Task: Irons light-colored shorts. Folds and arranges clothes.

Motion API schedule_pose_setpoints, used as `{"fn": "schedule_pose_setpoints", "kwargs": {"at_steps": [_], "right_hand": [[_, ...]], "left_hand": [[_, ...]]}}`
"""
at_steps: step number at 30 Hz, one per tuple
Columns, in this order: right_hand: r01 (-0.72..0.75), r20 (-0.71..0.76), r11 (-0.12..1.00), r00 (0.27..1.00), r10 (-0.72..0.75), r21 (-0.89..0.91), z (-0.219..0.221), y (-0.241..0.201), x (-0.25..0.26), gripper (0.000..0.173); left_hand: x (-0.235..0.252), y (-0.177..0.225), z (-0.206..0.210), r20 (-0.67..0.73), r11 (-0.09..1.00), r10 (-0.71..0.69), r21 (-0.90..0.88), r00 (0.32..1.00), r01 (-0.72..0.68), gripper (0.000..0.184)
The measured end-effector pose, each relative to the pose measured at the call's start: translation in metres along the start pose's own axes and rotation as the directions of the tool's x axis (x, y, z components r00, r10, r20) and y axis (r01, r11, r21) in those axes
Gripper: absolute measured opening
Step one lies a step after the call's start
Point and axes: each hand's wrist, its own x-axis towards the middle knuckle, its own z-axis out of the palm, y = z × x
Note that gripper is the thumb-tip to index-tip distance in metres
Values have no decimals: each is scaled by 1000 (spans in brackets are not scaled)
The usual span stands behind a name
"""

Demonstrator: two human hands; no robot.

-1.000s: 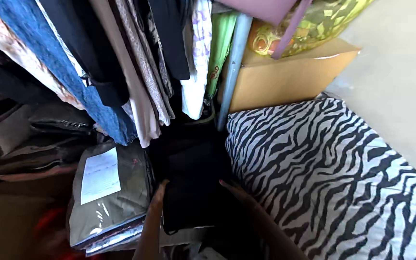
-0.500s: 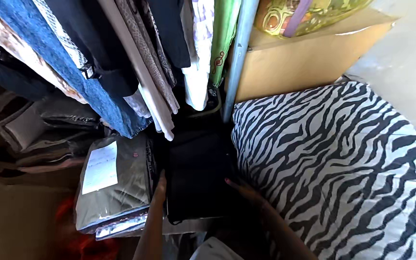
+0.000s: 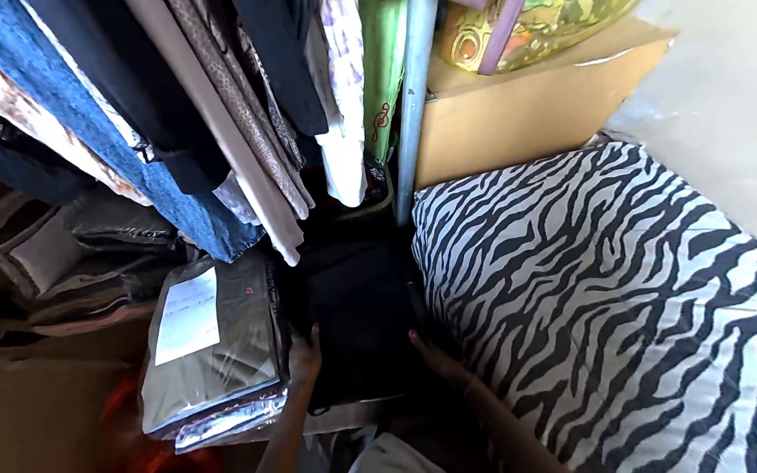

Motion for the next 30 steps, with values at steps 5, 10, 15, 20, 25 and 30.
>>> {"fn": "schedule_pose_setpoints", "kwargs": {"at_steps": [5,10,15,20,25,30], "right_hand": [[62,-93,997,994,-58,39,4,9,-3,69],[133,-50,984,989,-140,-119,10,24,0,80],[153,21,974,988,-151,-165,7,23,-4,85],[215,31,965,977,-213,-150,4,29,4,86],[246,50,966,969,-242,-83,2,21,6,81],[256,74,963,965,-250,-88,5,24,3,80]], "left_hand": [[-29,-11,32,-47,945,246,235,968,-228,75],[-31,-36,54,-129,915,270,342,954,-213,71],[-33,-48,50,-140,924,278,309,950,-225,68],[-40,-48,45,-98,932,266,282,959,-229,69],[-49,-48,42,-108,936,237,291,965,-198,71],[-45,-52,43,-130,917,273,335,953,-217,71]]}}
